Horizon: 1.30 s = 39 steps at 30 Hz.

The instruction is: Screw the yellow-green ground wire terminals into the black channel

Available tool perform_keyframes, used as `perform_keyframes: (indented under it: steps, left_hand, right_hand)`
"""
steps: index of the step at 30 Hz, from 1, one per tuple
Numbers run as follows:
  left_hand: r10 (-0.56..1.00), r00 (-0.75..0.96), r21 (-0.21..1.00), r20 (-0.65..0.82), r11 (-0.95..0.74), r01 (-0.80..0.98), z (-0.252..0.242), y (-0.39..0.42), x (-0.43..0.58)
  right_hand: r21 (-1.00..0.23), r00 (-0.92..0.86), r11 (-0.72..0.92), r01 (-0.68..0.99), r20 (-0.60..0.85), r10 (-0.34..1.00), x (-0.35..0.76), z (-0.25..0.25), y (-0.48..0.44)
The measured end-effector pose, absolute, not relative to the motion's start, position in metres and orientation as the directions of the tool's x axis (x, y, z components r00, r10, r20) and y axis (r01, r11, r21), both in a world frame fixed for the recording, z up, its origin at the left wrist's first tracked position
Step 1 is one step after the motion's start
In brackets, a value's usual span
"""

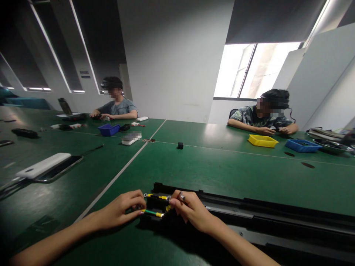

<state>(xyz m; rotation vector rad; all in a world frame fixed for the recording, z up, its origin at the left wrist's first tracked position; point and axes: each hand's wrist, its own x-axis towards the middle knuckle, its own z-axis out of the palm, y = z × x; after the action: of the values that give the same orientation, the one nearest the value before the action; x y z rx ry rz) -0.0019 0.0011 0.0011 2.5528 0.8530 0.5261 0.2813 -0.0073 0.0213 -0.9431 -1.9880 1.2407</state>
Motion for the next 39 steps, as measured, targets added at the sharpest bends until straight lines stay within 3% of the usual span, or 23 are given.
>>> perform_keyframes:
  steps: [39]
  left_hand:
    - [0.663,0.727,0.542,0.179,-0.683,0.49,0.0018,-0.0016,-0.0008]
  right_hand:
    - [-0.914,-0.584,0.317,0.254,0.117,0.803,0.2831,0.0203,-0.0057]
